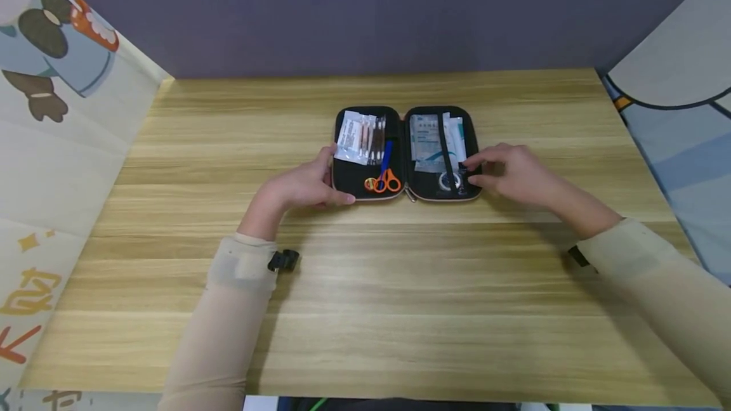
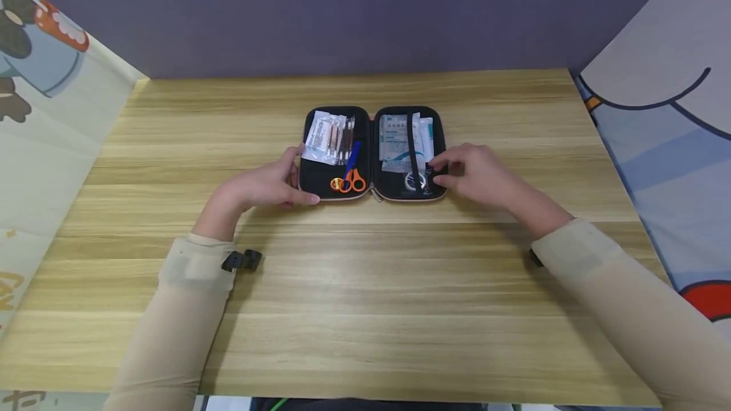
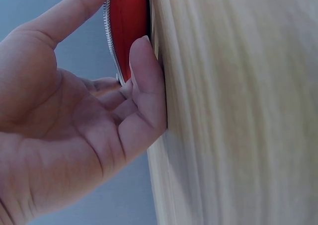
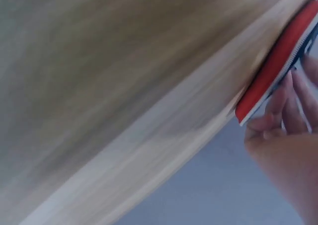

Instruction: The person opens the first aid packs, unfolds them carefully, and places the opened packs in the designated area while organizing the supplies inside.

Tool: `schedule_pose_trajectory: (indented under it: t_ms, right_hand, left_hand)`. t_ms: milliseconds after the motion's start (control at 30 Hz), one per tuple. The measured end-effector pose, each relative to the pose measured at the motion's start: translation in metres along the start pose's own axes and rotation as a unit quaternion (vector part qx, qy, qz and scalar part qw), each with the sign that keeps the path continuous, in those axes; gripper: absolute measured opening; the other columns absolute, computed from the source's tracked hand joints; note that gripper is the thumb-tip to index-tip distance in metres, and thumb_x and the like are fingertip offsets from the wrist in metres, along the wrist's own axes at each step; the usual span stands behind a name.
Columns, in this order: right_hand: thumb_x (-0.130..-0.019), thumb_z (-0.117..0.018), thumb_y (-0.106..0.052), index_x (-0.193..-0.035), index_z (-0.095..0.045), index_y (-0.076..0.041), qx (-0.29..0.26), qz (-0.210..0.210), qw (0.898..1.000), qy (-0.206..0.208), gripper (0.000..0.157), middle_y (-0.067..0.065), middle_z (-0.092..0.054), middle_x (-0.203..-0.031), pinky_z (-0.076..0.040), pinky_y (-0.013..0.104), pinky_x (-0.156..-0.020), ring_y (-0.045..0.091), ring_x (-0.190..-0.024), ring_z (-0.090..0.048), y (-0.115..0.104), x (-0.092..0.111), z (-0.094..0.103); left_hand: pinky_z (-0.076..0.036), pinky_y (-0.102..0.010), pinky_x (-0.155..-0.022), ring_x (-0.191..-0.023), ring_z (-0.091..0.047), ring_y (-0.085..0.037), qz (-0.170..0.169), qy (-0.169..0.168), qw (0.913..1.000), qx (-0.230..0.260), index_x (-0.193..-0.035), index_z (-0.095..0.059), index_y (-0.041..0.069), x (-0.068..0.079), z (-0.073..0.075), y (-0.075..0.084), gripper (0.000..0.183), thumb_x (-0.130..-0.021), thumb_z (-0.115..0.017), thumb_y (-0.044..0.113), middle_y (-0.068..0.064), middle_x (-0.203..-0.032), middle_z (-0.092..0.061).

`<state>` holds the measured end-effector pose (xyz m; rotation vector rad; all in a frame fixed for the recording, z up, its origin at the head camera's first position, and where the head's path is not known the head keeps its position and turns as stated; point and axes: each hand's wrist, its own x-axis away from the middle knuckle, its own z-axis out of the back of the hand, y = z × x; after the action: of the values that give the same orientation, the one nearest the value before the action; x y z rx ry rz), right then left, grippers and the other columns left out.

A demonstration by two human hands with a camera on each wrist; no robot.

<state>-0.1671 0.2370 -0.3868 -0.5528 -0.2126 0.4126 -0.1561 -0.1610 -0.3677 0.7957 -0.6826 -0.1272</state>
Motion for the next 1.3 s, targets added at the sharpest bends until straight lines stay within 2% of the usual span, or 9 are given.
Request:
schedule_pose_trajectory:
  t_ms: [100,200,333,533,767,1000,1300]
  right_hand:
    - [-0.097,-0.080,-0.018,-0.116,-0.080,-0.009,0.027,0.005,1.000,0.010,0.021,0.013,-0.077,-0.112,-0.051,0.037,-0.078,0.025,-0.096,-0.066,-0.001,-0.004,-0.002]
    - [-0.098,-0.079,-0.023,-0.110,-0.081,-0.011,0.048,0.006,0.999,0.003,0.017,0.011,-0.078,-0.113,-0.052,0.045,-0.085,0.026,-0.101,-0.067,-0.005,-0.008,-0.006]
    - [-0.098,-0.080,-0.023,-0.105,-0.082,-0.011,0.057,0.014,0.998,-0.001,0.014,0.009,-0.079,-0.107,-0.051,0.049,-0.088,0.028,-0.101,-0.067,-0.010,-0.012,-0.009]
    - [-0.096,-0.080,-0.019,-0.099,-0.082,-0.010,0.086,0.032,0.996,-0.005,0.010,0.008,-0.078,-0.100,-0.050,0.048,-0.085,0.028,-0.094,-0.063,-0.013,-0.016,-0.012]
    - [-0.097,-0.079,-0.018,-0.096,-0.080,-0.011,0.112,0.029,0.993,-0.018,0.007,0.006,-0.078,-0.092,-0.050,0.048,-0.084,0.026,-0.085,-0.062,-0.018,-0.019,-0.011]
    - [-0.095,-0.080,-0.020,-0.091,-0.071,-0.012,0.136,0.017,0.990,-0.037,0.013,0.002,-0.068,-0.081,-0.042,0.042,-0.077,0.025,-0.082,-0.050,-0.021,-0.021,-0.012]
    - [-0.094,-0.080,-0.022,-0.089,-0.064,-0.012,0.164,0.027,0.985,-0.045,0.019,0.002,-0.062,-0.076,-0.039,0.040,-0.073,0.025,-0.080,-0.048,-0.020,-0.023,-0.013]
  left_hand:
    - [-0.061,-0.041,-0.095,-0.125,-0.062,-0.031,-0.001,0.000,1.0000,0.005,-0.171,0.011,0.019,0.000,0.000,0.000,0.128,-0.090,-0.087,0.034,-0.019,-0.147,-0.057]
    - [-0.062,-0.040,-0.095,-0.126,-0.062,-0.030,0.003,0.000,1.0000,0.008,-0.171,0.011,0.019,0.000,-0.001,-0.001,0.128,-0.090,-0.087,0.034,-0.018,-0.148,-0.056]
    - [-0.061,-0.039,-0.094,-0.124,-0.063,-0.030,0.007,0.002,1.0000,-0.001,-0.171,0.010,0.019,0.000,-0.002,-0.002,0.129,-0.089,-0.087,0.037,-0.019,-0.149,-0.055]
    - [-0.061,-0.038,-0.091,-0.120,-0.064,-0.030,0.004,0.005,1.0000,0.000,-0.171,0.011,0.019,0.000,-0.002,-0.001,0.129,-0.089,-0.087,0.035,-0.019,-0.147,-0.057]
    - [-0.062,-0.038,-0.091,-0.123,-0.064,-0.031,0.001,-0.002,0.9998,0.018,-0.171,0.013,0.018,0.001,-0.001,0.003,0.130,-0.089,-0.087,0.029,-0.019,-0.147,-0.058]
    - [-0.062,-0.038,-0.090,-0.121,-0.063,-0.031,0.000,-0.001,0.9999,0.015,-0.171,0.014,0.018,0.000,-0.001,0.002,0.130,-0.089,-0.087,0.029,-0.019,-0.145,-0.057]
    - [-0.061,-0.037,-0.089,-0.118,-0.063,-0.029,-0.001,0.000,0.9999,0.013,-0.171,0.013,0.018,0.001,-0.001,0.003,0.130,-0.090,-0.087,0.031,-0.018,-0.144,-0.058]
